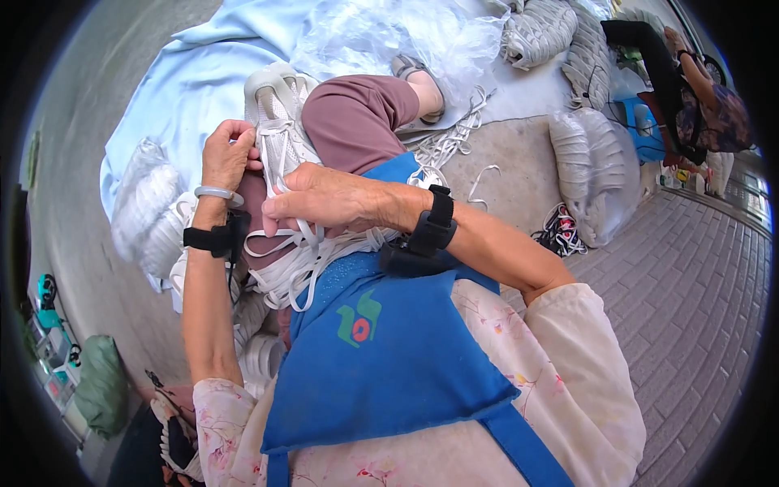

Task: Insert and tighten laces into a white athletic shoe upper.

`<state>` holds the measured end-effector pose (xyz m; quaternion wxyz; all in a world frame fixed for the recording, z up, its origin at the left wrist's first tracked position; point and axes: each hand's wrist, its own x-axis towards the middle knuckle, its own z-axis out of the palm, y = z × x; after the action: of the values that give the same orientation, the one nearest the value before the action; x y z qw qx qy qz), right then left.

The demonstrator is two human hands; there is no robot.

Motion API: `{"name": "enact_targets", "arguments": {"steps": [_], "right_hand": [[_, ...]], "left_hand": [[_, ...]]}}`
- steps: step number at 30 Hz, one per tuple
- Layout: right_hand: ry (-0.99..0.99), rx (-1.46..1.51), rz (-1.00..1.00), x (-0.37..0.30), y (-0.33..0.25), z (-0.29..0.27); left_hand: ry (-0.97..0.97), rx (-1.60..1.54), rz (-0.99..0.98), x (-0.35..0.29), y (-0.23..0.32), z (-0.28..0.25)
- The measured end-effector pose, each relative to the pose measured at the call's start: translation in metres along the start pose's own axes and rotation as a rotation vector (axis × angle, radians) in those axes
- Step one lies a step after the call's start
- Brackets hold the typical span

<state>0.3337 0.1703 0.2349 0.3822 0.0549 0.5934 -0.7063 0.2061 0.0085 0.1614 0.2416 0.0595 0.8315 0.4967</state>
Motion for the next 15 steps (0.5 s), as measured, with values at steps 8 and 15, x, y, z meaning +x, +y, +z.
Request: {"name": "enact_targets", "arguments": {"steps": [8, 15], "right_hand": [[-0.156, -0.379, -0.317, 0.005, 0.028, 0.006], [-0.038, -0.776, -0.198, -0.005, 0.012, 0.005]], "left_hand": [[-0.351, -0.412, -0.376, -0.051, 0.024, 0.0], [-0.311, -0.876, -0.324, -0.059, -0.005, 0.023]]}}
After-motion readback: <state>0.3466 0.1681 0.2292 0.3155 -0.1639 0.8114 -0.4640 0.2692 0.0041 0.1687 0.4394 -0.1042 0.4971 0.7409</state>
